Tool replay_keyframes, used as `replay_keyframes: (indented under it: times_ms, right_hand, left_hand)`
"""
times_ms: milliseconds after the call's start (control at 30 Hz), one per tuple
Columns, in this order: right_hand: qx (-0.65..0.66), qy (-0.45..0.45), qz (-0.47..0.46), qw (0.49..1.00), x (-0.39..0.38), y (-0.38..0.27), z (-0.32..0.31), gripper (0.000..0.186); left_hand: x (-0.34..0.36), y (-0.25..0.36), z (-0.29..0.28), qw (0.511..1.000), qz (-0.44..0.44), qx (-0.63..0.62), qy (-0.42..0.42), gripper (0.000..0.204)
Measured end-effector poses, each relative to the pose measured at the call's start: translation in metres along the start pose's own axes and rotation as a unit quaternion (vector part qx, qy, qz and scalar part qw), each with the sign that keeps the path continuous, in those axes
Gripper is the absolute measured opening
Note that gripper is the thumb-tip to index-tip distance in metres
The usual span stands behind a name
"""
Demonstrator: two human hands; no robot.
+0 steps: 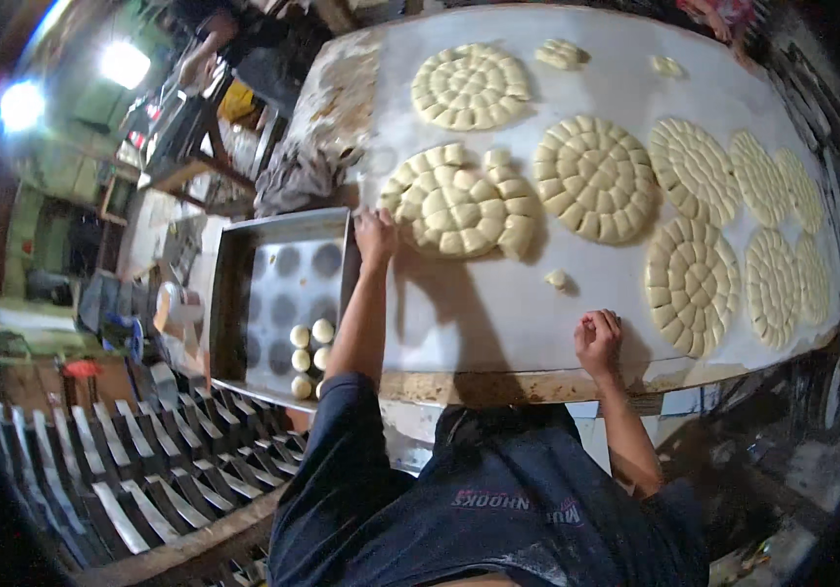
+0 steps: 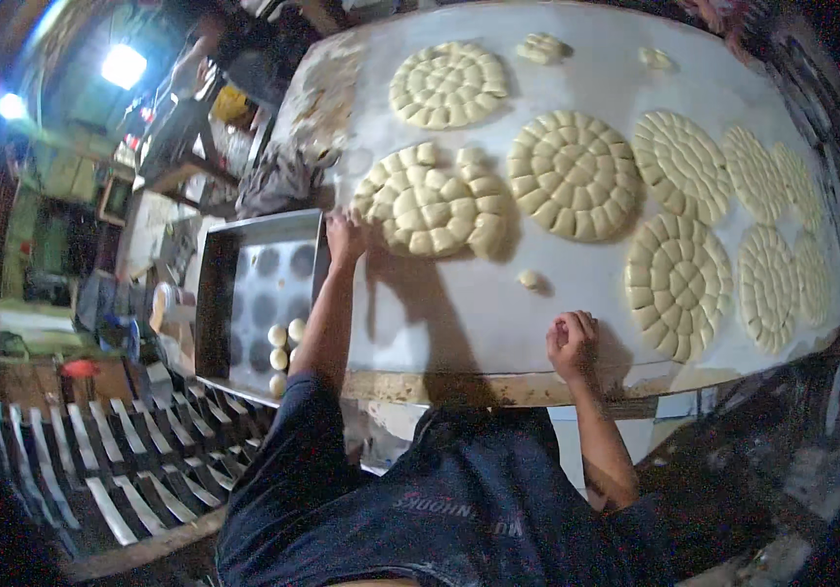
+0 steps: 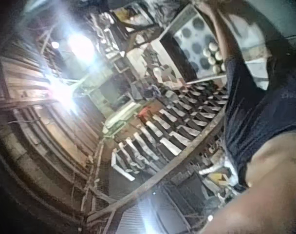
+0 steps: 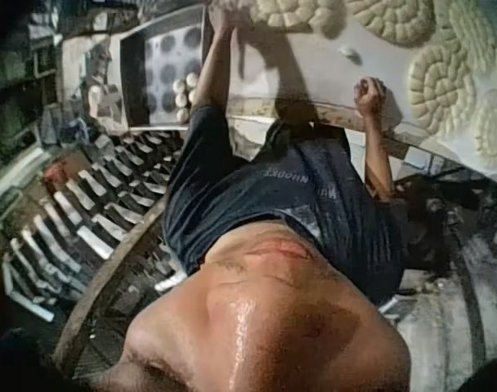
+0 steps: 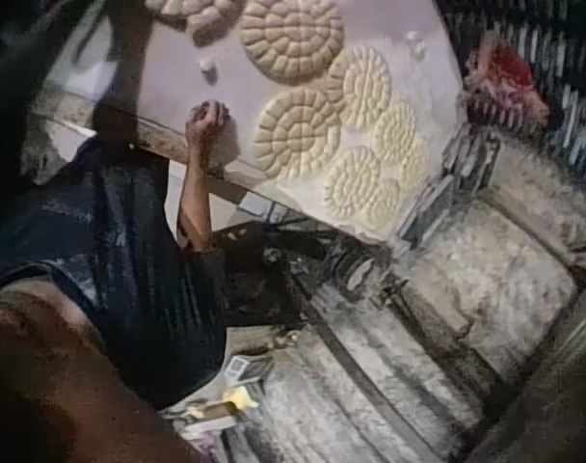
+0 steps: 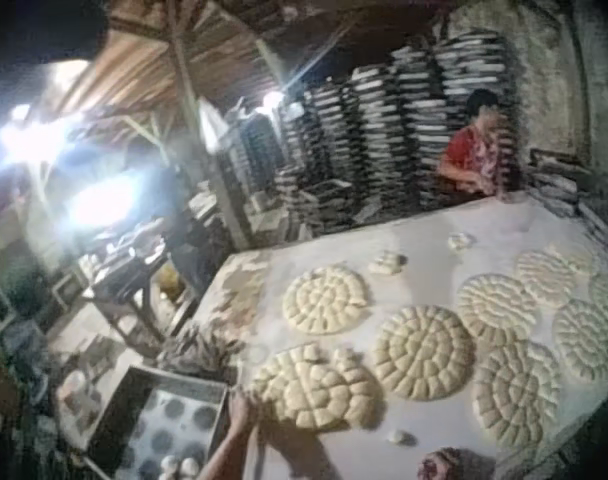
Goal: The person takes dough balls from a workbench, rolls them by hand to refine their shape, and places them into rows on a metal baking tray.
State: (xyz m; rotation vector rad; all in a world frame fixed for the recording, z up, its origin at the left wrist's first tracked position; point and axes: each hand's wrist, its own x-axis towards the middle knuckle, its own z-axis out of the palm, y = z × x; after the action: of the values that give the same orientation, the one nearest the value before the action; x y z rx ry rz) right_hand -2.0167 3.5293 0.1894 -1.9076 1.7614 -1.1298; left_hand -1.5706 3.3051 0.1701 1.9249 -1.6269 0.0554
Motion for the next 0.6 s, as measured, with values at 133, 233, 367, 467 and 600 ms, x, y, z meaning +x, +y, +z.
replay_keyframes:
  times_ms: [133,233,367,467,600]
  right_hand:
    - [-0.006,0.044,0.02,0.999,0.001,0.02,-0.013,0.01]
    - [-0.009,0.053,0.035,0.998,-0.01,0.025,-0.015,0.011]
    - [0.002,0.074,0.01,0.997,-0.008,0.025,-0.007,0.013]
    - [0.005,0.067,0.006,0.998,-0.005,0.014,0.005,0.012]
    - [0.072,0.08,0.093,0.99,-0.003,0.004,0.025,0.009]
  left_hand:
    - [0.03,0.05,0.042,0.982,-0.082,0.155,-0.067,0.062]
    - [0.03,0.054,0.033,0.983,-0.076,0.079,-0.148,0.058]
    - [-0.027,0.042,0.008,0.995,-0.094,-0.007,0.034,0.048]
    - [-0.111,0.022,-0.018,0.94,-0.237,-0.213,0.119,0.046]
    - [-0.203,0.043,-0.066,0.793,-0.267,-0.547,-0.042,0.036]
